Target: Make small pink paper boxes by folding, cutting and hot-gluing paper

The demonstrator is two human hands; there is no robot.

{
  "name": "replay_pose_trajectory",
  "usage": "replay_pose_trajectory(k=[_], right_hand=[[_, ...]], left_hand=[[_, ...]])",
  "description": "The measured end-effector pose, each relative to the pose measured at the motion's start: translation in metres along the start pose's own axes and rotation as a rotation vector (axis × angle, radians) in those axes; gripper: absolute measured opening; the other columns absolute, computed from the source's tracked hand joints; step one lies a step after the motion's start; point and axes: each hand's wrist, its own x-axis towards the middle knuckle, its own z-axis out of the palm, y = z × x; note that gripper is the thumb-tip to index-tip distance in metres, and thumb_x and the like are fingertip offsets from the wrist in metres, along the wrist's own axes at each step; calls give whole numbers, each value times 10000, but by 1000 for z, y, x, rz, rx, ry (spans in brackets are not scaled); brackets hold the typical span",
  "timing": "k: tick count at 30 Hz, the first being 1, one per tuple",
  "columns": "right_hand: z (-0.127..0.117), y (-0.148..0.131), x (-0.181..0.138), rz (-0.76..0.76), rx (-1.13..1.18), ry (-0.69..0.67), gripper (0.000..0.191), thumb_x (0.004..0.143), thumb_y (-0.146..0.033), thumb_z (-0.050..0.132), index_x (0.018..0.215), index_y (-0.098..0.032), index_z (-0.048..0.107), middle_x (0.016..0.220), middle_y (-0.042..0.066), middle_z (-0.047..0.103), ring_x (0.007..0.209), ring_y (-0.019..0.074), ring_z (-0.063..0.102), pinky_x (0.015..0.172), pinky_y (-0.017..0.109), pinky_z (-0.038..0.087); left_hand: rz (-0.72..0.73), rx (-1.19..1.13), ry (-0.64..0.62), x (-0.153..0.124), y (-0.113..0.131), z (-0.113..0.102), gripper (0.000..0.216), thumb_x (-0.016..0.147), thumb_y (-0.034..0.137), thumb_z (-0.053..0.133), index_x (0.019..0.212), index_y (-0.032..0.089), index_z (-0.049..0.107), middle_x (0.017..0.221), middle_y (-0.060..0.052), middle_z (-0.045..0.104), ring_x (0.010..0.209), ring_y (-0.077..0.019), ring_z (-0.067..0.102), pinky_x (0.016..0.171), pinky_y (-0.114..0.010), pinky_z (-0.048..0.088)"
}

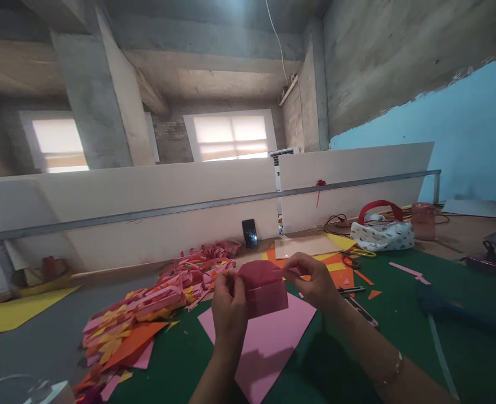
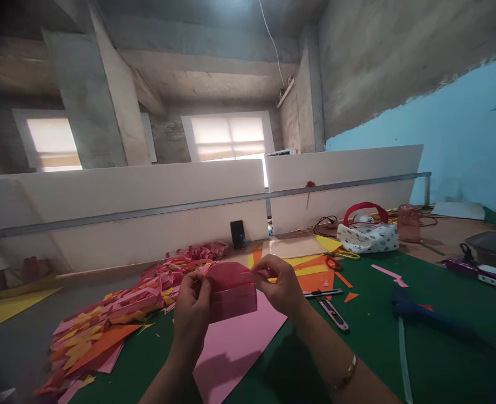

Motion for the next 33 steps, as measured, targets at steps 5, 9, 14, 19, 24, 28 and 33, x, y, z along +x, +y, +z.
replay_pose_trajectory(k=[5, 9, 14, 19, 24, 28, 33], right_hand=[[-1, -1, 0, -27, -24, 7, 44, 744, -235, 594, 718, -201, 587, 714, 18, 574, 667, 148, 524, 597, 256, 427], [-1, 2, 0, -26, -29, -12, 30, 741, -211, 589, 713, -202, 587, 713, 18, 576, 668, 148, 528, 600, 256, 433], [0, 5, -1, -4, -34, -23, 45, 733, -174, 571, 730, -201, 606, 737, 22, 596, 700, 156, 547, 627, 265, 441], [1, 9, 0, 20, -23, -26, 68, 717, -152, 555, 713, -194, 609, 727, 21, 598, 703, 155, 555, 634, 262, 443], [1, 12, 1, 67, -20, -19, 30, 702, -174, 579, 688, -192, 599, 704, 11, 574, 668, 143, 530, 597, 251, 433], [1, 14, 1, 118, -29, -20, 70, 683, -232, 632, 665, -187, 582, 653, -5, 554, 574, 118, 492, 509, 232, 405], [0, 17, 2, 168, -21, -47, 141, 666, -233, 652, 646, -184, 521, 667, -9, 565, 576, 112, 516, 512, 224, 416]], left_hand=[[24, 23, 22, -4, 9, -2, 175, 747, 368, 501, 797, 201, 480, 704, -3, 558, 623, -156, 520, 563, -260, 391], [26, 12, 26, -7, 12, -3, 213, 752, 405, 502, 811, 201, 483, 714, -11, 567, 620, -161, 528, 552, -262, 394], [1, 26, 6, -4, 5, -4, 244, 749, 441, 501, 801, 203, 484, 657, 8, 537, 551, -144, 488, 498, -247, 357], [6, 12, -5, -3, 2, -3, 209, 758, 415, 495, 792, 211, 464, 646, 21, 504, 553, -137, 467, 490, -232, 339], [53, 24, -15, -9, 11, -2, 140, 774, 354, 479, 790, 217, 454, 662, 19, 502, 570, -137, 455, 510, -228, 348], [80, 18, -43, -16, 19, -1, 112, 789, 337, 467, 787, 227, 445, 672, 19, 487, 583, -142, 456, 518, -228, 356], [186, 105, -85, -21, 21, 0, 72, 793, 302, 443, 776, 231, 446, 662, 21, 493, 589, -145, 461, 533, -232, 368]])
